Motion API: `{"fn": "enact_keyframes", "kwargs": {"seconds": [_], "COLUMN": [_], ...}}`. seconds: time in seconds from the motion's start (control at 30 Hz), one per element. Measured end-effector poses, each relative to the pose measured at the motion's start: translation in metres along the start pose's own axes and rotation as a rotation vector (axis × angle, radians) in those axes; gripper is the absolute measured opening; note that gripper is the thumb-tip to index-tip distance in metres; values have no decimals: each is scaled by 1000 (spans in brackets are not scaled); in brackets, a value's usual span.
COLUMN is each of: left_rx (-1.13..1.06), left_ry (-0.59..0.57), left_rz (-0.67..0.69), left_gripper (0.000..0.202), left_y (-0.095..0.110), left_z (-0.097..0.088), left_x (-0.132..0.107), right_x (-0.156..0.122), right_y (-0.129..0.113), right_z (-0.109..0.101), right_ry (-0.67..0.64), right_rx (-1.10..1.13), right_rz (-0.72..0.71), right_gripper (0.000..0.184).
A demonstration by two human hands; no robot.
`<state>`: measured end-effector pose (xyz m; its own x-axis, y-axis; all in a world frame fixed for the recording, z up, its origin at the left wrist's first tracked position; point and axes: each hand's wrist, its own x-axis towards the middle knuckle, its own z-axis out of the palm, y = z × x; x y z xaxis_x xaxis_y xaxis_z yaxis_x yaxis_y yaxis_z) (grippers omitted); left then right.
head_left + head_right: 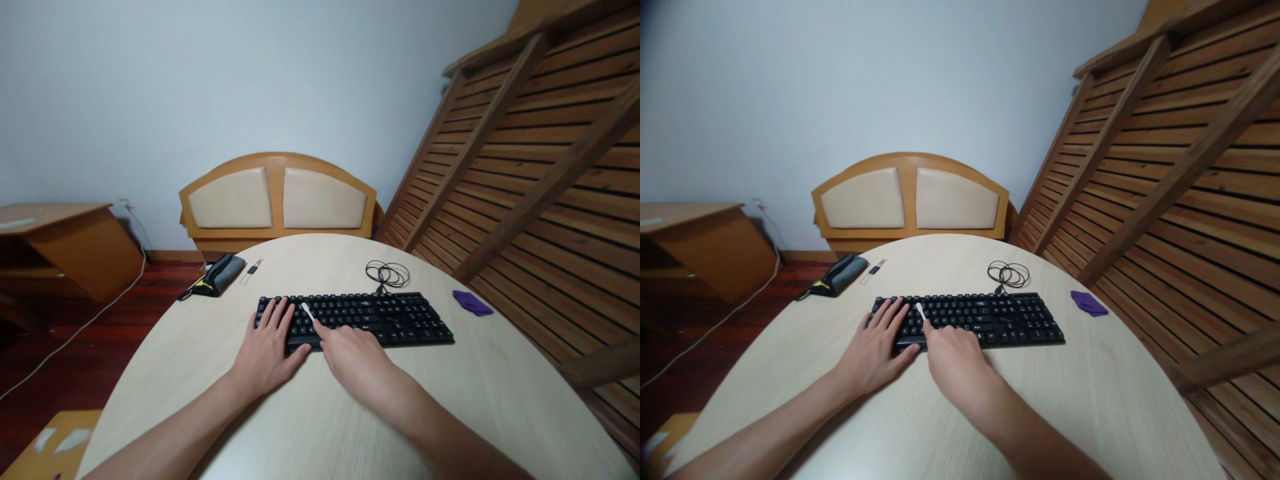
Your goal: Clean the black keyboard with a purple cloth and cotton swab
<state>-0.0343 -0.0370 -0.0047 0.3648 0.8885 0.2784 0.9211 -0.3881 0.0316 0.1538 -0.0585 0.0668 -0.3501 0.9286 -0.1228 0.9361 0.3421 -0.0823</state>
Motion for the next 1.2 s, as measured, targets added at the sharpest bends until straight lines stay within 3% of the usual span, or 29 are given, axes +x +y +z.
{"fn": "enact_keyframes", "kwargs": {"seconds": [0.27,0.9,1.2], "left_rx": [-1,-6,-74], "left_ry": [-25,-73,17], "left_rz": [3,5,13], "left_gripper": [78,80,92], "left_y": [-2,-5,-15], "left_z": [-2,-5,2], "left_x": [1,0,0], "right_x": [-17,-45,-52], "right_y": [-9,-8,-7], "right_z": [-8,2,-8], "right_ry": [-61,-79,-107], "right_rx": [-128,-305,-290], "right_rz": [2,-105,-125], "right_gripper": [48,51,57]}}
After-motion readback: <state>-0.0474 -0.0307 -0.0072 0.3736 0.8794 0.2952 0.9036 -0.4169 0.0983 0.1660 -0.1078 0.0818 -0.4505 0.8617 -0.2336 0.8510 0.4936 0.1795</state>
